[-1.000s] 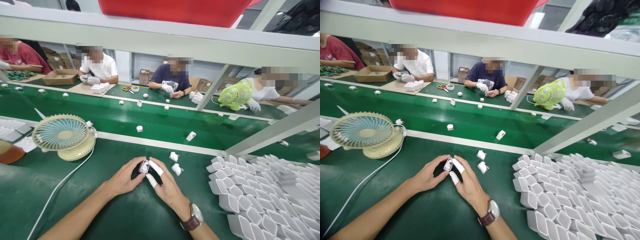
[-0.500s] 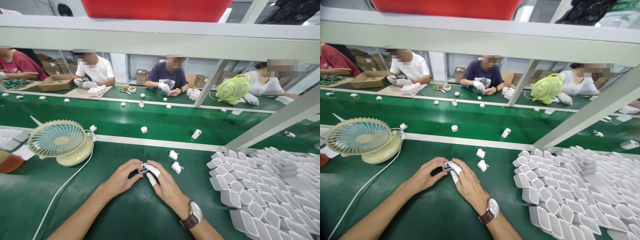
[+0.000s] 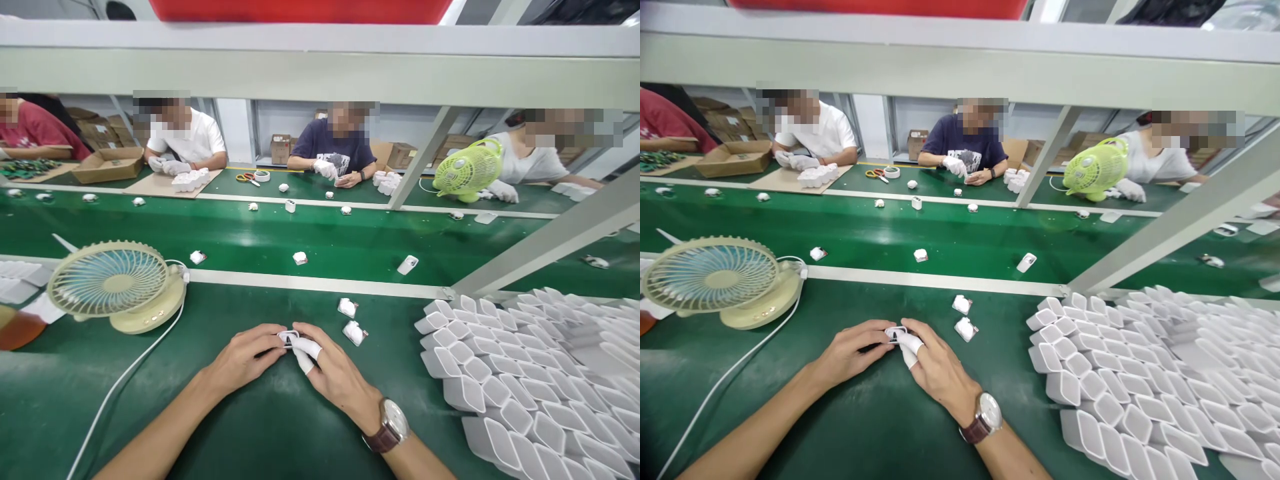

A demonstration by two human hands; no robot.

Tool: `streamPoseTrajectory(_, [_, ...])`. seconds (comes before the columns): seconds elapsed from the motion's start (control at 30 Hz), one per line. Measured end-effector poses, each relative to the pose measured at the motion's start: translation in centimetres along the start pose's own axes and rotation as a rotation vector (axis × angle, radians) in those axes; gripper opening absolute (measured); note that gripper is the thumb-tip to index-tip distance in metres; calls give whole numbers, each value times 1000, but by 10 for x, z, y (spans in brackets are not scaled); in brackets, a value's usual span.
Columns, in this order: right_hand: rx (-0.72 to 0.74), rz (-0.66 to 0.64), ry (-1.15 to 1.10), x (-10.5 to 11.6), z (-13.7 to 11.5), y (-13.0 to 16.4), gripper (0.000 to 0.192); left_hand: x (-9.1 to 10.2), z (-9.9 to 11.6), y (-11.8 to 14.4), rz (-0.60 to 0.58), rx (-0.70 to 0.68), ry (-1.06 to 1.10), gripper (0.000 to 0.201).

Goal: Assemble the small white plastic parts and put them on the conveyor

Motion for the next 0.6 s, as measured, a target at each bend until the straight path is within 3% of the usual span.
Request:
streamPoseTrajectory(0.27, [57,36,9,1,-1,-2,38,-3,1,2,9,-9,-14,18])
streamPoseTrajectory(0.53, [26,17,2,0,-4,-2,37,-3,3,0,-59,66,63,17])
streamPoseTrajectory(0.6, [27,17,11,-1,-4,-1,39,-3,2,-1,-31,113,114,15])
Point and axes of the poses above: each hand's wrist, its own y-axis away from the middle knuckle, its own x-axis out of the back of the hand, z = x × y, the point moved 4 cm from there along -y, towards the middle knuckle, and after that the axes turned 5 degrees about -z, right-handed, at the moved point
